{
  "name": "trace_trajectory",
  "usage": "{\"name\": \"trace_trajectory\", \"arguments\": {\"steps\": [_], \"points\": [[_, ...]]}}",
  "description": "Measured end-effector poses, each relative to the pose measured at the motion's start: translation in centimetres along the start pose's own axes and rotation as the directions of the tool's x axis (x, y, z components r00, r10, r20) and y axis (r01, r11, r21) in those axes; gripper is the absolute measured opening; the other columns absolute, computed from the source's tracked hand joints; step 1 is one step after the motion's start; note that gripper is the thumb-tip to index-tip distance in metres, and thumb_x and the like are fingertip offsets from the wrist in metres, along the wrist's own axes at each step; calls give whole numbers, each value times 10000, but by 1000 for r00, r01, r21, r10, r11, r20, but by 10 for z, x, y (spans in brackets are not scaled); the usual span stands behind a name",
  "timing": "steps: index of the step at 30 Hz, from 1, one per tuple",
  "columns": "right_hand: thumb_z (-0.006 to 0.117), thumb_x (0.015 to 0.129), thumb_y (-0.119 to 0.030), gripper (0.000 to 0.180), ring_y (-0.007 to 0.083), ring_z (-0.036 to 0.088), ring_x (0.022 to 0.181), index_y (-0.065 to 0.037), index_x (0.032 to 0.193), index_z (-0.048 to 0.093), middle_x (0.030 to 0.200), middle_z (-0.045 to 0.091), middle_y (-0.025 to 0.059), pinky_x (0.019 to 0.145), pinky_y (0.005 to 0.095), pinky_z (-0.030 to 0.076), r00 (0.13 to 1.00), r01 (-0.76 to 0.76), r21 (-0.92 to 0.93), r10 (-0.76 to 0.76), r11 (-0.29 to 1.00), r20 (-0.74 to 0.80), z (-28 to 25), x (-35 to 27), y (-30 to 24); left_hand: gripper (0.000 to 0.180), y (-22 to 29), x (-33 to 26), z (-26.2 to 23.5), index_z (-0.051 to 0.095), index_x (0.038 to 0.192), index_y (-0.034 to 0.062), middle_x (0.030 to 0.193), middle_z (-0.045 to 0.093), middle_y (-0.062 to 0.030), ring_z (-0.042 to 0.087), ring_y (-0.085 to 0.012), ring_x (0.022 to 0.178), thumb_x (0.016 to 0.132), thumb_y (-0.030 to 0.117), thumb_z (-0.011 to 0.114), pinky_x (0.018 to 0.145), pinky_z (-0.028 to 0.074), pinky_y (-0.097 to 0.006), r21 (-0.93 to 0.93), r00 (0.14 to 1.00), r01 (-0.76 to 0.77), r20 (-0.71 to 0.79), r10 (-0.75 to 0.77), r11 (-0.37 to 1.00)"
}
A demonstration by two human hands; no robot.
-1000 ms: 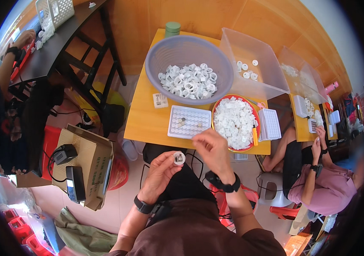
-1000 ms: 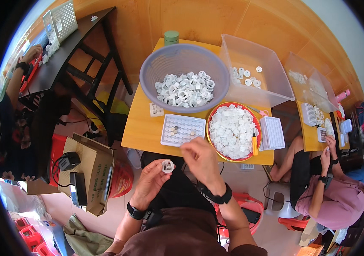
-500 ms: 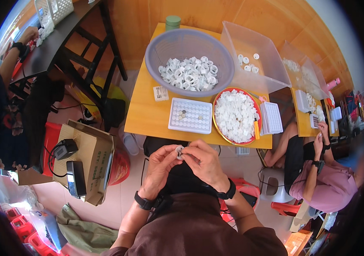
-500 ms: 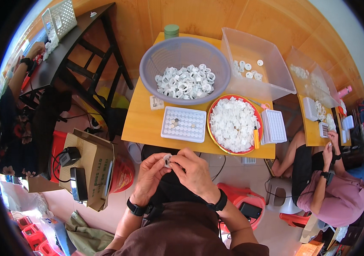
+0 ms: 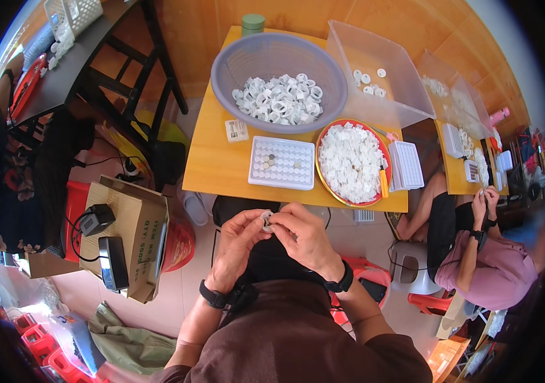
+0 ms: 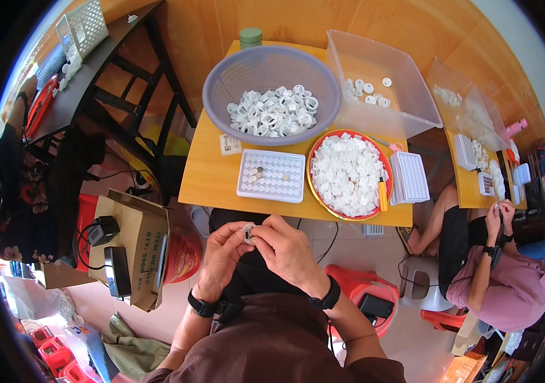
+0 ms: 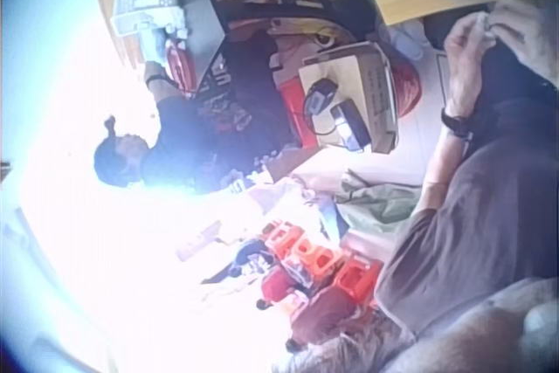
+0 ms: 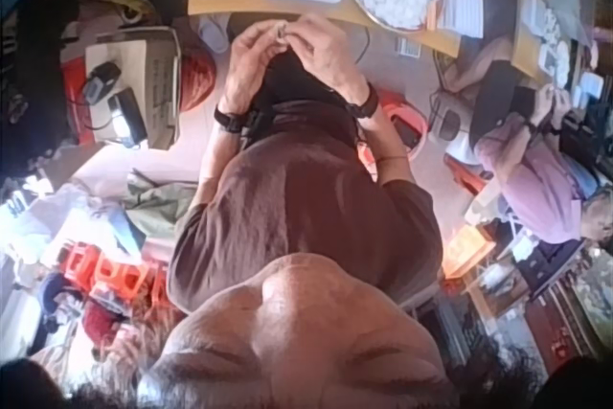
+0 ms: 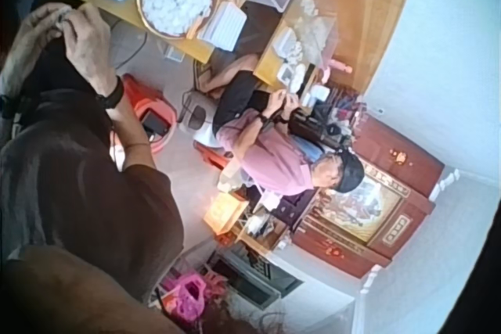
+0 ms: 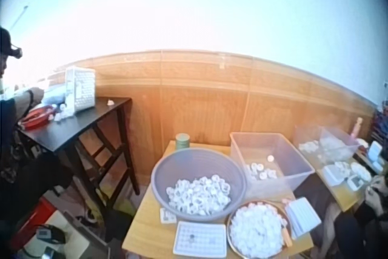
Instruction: Assembling small white plastic components by hand and placing them in a tray.
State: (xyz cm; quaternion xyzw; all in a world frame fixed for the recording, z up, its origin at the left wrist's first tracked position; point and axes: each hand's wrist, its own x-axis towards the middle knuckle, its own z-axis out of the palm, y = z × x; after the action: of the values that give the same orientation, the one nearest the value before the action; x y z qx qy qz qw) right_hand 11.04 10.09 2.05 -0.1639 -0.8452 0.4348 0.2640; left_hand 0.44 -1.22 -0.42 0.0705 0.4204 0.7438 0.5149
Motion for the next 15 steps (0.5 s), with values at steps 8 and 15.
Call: {"name": "trace_trajectory", "arguments": {"steps": [8,15], "points": [[631,783,-25,101,165,572,595,-26,878,596,746,532,66,509,271,449,996,-79,128,73,989,57,-4,2,6,209,1,0,1,593,1060,-8,958,632,-64,605,-104,803,886,102,557,716,503,-221,107,999,15,32,-18,994],[501,915,-128,211,105,583,690,32,1034,567,859,594,74,578,224,504,865,-442,624,491,644,104,-1,1,18,214,7,19,9,586,1059,-15,936,635,-61,609,-106,791,886,107,556,716,506,-222,-49,999,31,17,-30,998]]}}
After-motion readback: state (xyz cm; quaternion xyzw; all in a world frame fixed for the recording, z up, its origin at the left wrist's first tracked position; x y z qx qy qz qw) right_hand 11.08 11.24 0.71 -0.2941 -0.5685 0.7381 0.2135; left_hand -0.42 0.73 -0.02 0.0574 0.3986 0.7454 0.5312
